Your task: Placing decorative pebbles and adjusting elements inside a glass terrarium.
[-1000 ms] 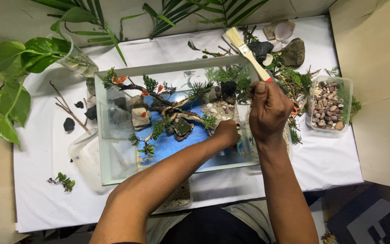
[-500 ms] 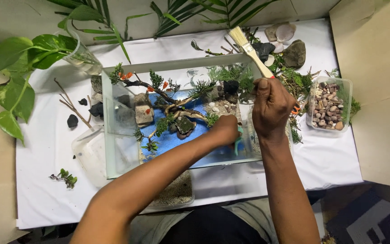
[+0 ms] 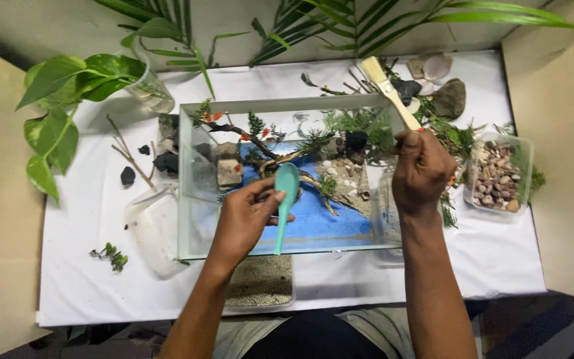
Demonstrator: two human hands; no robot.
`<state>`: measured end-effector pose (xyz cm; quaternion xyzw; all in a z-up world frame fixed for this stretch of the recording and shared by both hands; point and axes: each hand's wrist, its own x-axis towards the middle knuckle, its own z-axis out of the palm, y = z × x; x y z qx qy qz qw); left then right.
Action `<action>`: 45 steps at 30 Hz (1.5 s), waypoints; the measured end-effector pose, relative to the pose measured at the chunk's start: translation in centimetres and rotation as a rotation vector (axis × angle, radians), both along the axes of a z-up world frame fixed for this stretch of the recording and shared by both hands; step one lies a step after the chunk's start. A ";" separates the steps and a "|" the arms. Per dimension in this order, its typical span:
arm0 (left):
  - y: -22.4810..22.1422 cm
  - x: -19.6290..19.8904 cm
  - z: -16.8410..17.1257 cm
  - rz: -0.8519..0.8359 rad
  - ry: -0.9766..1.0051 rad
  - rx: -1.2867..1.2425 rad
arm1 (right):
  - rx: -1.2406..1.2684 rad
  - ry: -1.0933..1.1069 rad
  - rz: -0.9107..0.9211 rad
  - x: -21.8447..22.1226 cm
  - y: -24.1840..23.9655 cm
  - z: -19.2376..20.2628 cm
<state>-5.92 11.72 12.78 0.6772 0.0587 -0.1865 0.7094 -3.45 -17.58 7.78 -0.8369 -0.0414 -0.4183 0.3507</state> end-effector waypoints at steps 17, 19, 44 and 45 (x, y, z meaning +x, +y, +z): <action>5.1 1.5 -6.1 0.597 -0.383 -0.417 | -0.074 0.033 0.070 -0.2 -0.4 -1.0; 5.6 2.1 -6.3 0.626 -0.410 -0.466 | -0.067 0.024 0.085 0.2 -0.6 -0.7; 8.8 1.1 1.8 0.363 -0.650 0.289 | 0.316 0.460 0.021 -10.0 -0.3 5.4; 9.5 0.7 0.9 0.415 -0.622 0.426 | 0.373 0.434 -0.088 -10.8 -1.2 4.5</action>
